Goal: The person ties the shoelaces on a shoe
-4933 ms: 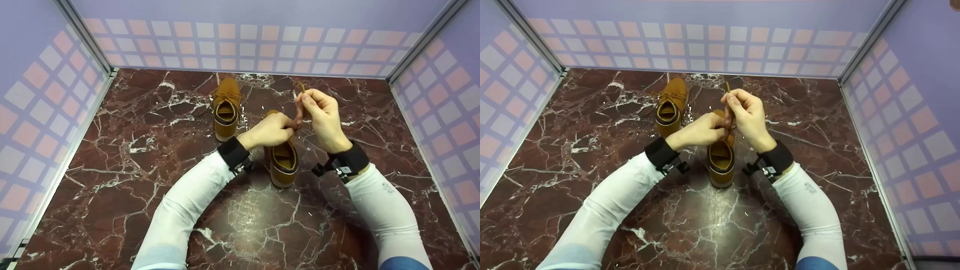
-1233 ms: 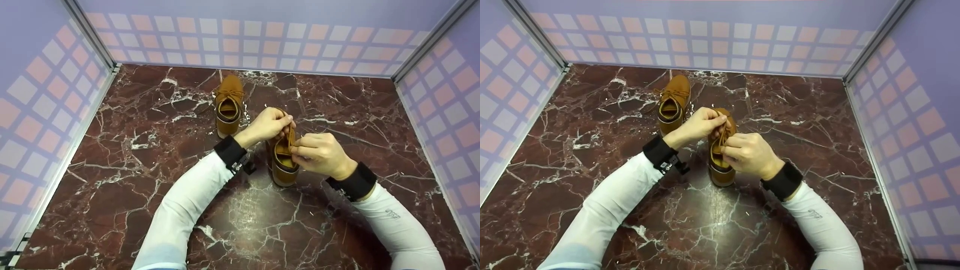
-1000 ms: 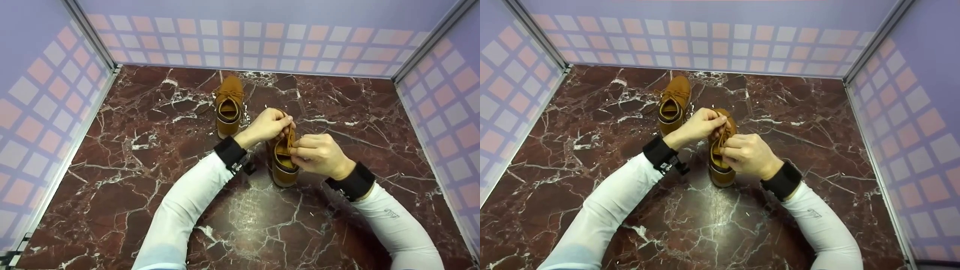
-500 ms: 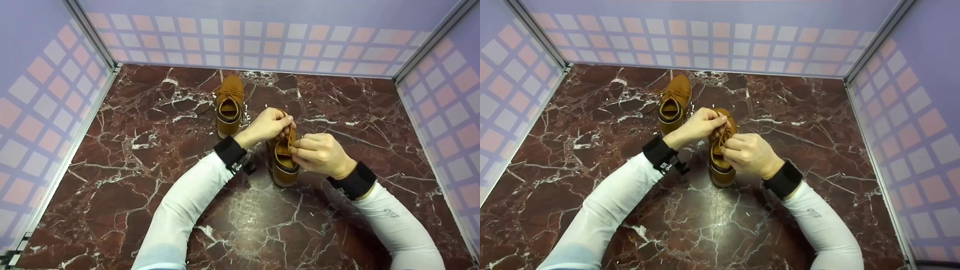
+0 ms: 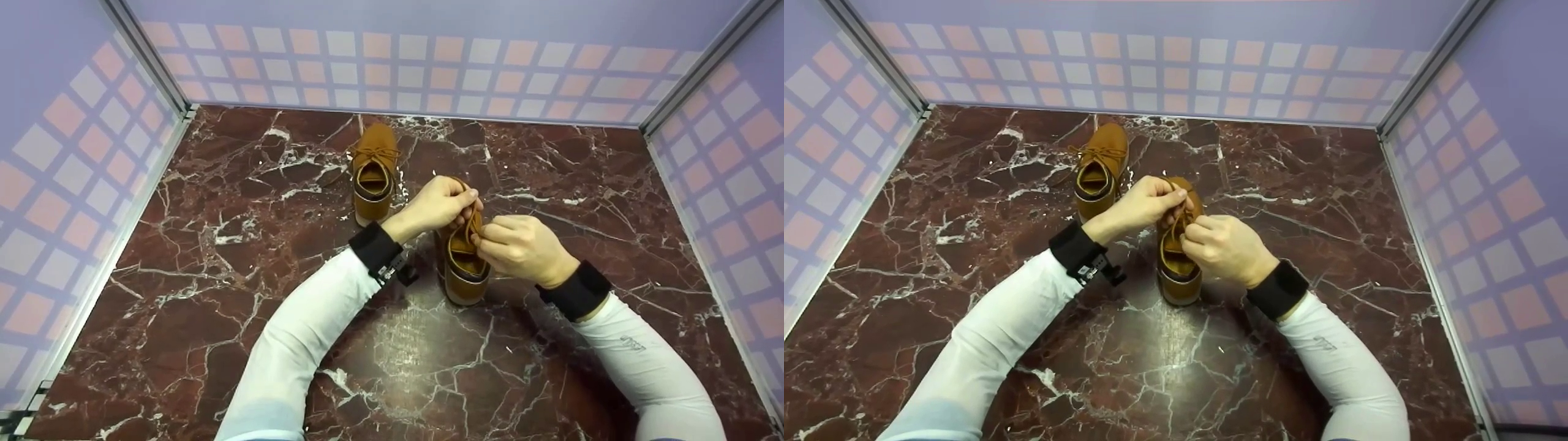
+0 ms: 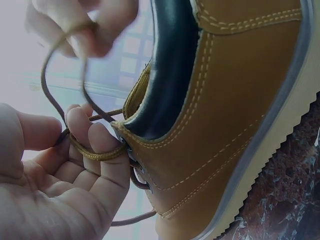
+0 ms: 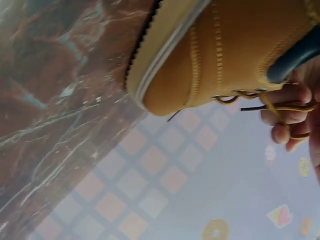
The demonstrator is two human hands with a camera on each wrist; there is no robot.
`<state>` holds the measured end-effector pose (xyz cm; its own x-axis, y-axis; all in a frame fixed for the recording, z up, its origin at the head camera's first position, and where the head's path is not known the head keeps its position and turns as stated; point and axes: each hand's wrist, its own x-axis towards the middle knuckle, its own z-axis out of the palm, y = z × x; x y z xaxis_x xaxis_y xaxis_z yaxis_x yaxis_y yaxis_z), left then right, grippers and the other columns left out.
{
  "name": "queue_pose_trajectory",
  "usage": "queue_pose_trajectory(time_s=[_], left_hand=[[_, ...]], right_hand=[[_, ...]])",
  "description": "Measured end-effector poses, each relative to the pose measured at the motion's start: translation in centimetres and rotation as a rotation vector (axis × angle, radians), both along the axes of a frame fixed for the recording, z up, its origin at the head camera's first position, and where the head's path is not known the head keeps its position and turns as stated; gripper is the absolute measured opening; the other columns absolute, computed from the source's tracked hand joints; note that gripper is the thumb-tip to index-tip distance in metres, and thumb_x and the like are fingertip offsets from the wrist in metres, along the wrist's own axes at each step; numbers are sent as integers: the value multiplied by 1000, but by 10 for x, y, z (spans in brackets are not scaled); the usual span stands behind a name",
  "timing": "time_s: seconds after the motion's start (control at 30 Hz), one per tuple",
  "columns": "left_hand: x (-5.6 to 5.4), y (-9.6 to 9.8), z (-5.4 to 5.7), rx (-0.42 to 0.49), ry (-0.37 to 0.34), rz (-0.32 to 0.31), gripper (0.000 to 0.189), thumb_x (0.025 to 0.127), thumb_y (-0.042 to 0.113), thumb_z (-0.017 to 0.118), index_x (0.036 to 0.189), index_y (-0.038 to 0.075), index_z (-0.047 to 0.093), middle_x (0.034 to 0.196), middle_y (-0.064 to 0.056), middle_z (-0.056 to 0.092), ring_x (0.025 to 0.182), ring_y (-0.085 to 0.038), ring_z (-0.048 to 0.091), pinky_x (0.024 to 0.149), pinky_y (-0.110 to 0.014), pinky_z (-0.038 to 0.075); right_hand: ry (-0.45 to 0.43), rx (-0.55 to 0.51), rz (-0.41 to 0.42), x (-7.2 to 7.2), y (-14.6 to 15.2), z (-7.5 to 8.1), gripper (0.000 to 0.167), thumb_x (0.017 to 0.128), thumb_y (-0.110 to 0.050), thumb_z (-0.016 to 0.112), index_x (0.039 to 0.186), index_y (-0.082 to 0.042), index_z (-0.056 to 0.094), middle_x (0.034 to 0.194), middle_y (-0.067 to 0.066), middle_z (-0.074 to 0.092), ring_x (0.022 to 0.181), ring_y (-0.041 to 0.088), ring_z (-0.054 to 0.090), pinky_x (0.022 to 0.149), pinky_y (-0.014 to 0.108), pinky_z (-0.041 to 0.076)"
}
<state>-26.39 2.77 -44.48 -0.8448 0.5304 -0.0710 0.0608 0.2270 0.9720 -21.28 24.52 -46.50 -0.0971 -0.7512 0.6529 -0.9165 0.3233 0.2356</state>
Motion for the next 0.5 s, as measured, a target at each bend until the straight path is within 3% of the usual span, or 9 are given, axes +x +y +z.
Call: queue_pose_trajectory(time_s=[0.13, 0.23, 0.4, 0.5], left_hand=[[1, -1, -1, 6, 3, 1, 36, 118, 20, 57, 108, -5, 81, 67, 7, 65, 55, -3, 56, 56, -20, 51], [2, -1, -2, 18, 2, -2, 36, 118, 19, 57, 108, -5, 81, 67, 7, 66, 55, -3, 57, 56, -20, 51], [2, -2, -3, 32, 7, 3, 35, 118, 18, 57, 108, -5, 81, 69, 6, 66, 57, -4, 59, 56, -18, 52], [2, -3, -2, 29, 35, 9, 34, 118, 17, 57, 109, -5, 82, 69, 6, 66, 57, -4, 60, 56, -19, 53]], right_hand=[[-97, 40, -122, -7, 5, -7, 11, 83, 4, 81, 80, -4, 74, 73, 4, 65, 62, 21, 60, 58, 33, 59], [-246, 5, -181, -11, 9, -10, 12, 80, 5, 82, 86, -5, 79, 78, 5, 70, 65, 19, 65, 61, 33, 61], [-663, -187, -240, -16, 14, -12, 30, 79, 7, 69, 101, -5, 85, 88, 6, 83, 71, 11, 72, 65, 20, 59], [-928, -368, -320, -20, 12, -8, 28, 88, 7, 61, 101, -2, 84, 87, 8, 84, 68, 7, 72, 61, 18, 59]])
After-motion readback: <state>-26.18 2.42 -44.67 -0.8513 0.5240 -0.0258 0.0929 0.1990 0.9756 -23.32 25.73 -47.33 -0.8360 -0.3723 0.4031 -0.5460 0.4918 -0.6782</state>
